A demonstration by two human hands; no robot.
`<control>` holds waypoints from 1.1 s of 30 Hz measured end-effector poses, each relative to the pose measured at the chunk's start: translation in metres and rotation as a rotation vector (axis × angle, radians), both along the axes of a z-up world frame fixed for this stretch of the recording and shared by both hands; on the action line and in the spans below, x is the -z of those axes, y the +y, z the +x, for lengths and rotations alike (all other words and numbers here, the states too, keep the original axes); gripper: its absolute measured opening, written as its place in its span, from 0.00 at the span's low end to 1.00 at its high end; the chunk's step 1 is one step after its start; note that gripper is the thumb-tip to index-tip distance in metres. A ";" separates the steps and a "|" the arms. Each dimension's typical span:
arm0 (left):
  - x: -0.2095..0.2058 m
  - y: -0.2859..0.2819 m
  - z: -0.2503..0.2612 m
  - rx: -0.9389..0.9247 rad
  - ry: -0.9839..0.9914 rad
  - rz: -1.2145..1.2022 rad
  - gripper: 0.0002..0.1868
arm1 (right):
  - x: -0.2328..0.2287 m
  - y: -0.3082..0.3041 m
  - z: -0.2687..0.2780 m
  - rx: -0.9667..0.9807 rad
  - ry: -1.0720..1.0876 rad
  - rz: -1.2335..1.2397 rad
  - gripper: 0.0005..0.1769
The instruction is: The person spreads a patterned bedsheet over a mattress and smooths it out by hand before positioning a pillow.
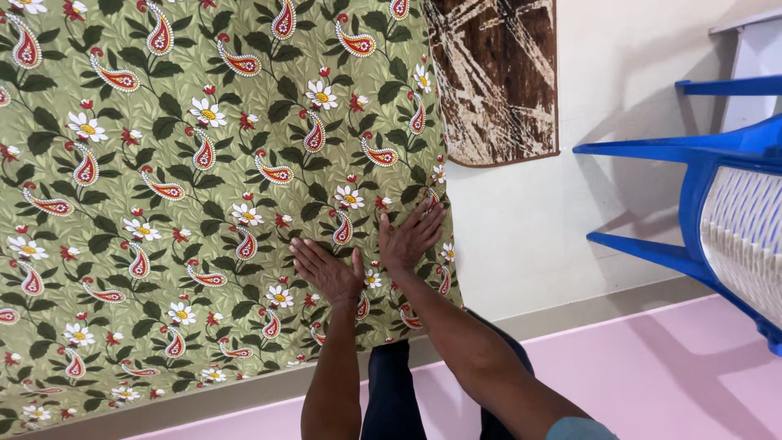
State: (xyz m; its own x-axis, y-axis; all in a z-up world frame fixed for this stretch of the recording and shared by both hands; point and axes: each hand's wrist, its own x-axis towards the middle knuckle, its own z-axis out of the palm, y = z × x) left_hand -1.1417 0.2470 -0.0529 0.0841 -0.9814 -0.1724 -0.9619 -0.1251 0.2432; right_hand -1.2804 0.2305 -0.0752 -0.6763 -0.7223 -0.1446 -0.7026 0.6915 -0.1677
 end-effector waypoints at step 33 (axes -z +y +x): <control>-0.024 0.040 -0.161 -0.255 -0.116 0.652 0.57 | -0.150 0.208 -0.485 -0.532 -0.496 0.353 0.31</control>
